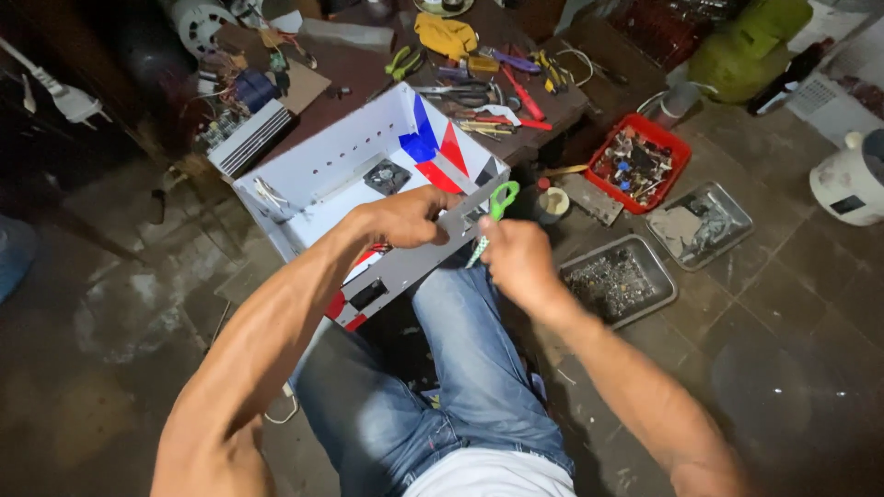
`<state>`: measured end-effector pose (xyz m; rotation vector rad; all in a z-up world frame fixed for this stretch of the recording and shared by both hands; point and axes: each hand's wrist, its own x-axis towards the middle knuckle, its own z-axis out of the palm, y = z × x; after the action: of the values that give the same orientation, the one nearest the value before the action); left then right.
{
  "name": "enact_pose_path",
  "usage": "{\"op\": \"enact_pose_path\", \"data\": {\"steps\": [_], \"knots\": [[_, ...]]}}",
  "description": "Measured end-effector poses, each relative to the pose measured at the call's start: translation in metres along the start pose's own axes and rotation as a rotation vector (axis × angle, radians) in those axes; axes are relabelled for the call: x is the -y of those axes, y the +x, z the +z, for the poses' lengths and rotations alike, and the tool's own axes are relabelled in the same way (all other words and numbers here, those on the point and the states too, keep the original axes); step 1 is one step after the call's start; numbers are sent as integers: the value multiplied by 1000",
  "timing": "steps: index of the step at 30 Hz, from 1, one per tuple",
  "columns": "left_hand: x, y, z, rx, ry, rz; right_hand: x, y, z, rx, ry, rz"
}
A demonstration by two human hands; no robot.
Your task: Cutting a wire with scissors and modifying a metal electronics enclosure
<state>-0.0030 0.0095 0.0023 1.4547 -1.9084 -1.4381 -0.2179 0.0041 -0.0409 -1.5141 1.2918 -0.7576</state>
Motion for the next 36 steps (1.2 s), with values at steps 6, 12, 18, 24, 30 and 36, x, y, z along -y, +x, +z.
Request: {"op": "enact_pose_path", "data": {"steps": [6,12,18,24,30,36], "knots": [[3,-1,2,19,-28,-39,19,0,-18,347,480,569],[-17,-14,1,-4,7,-38,60,-74,-30,67,-649,-431],[-7,-9,3,-20,-19,-40,-22,-31,12,-574,-1290,-1093],[9,6,1,-18,28,23,1,7,-2,45,-462,-14],[-4,-5,5,-17,-39,8,18,13,-28,339,335,516],[-5,-6,2,-33,2,6,36,-58,-28,34,-804,-303]]}}
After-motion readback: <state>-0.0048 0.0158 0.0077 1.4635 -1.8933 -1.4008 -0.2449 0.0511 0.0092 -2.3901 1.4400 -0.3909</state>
